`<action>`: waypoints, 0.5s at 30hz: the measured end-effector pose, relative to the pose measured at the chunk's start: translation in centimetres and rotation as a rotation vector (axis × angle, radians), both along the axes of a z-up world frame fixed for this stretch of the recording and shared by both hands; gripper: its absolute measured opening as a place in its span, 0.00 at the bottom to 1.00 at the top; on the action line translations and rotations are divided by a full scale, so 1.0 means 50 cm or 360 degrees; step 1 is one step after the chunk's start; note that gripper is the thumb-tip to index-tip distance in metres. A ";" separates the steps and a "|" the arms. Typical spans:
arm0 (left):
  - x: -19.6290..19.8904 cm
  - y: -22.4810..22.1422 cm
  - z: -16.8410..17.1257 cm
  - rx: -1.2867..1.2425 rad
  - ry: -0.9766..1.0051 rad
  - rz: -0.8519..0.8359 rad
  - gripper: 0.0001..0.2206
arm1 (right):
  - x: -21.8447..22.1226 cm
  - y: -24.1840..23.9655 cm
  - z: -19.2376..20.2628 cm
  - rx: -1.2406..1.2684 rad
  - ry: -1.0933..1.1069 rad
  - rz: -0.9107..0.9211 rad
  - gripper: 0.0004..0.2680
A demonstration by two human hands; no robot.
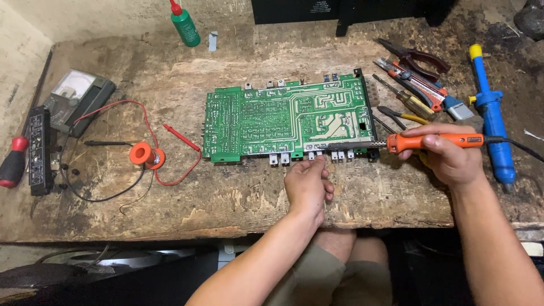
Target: Soldering and desoldering electronic components on a circuit board at a repair bench.
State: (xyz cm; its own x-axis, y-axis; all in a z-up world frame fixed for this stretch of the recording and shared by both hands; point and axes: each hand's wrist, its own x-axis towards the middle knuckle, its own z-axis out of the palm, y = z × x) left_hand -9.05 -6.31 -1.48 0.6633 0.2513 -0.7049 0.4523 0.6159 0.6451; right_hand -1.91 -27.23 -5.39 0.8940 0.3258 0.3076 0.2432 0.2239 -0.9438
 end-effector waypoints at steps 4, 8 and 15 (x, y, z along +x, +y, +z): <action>0.000 -0.001 0.006 0.0011 0.0013 -0.0013 0.03 | 0.001 -0.003 -0.005 0.0035 -0.0014 -0.0006 0.08; 0.001 -0.004 0.009 0.0098 0.0040 -0.0043 0.04 | 0.000 -0.007 -0.011 0.0001 0.0027 -0.0066 0.09; -0.001 -0.009 0.025 0.0146 0.0073 -0.0073 0.03 | -0.001 -0.007 -0.015 0.0015 0.0044 -0.0092 0.09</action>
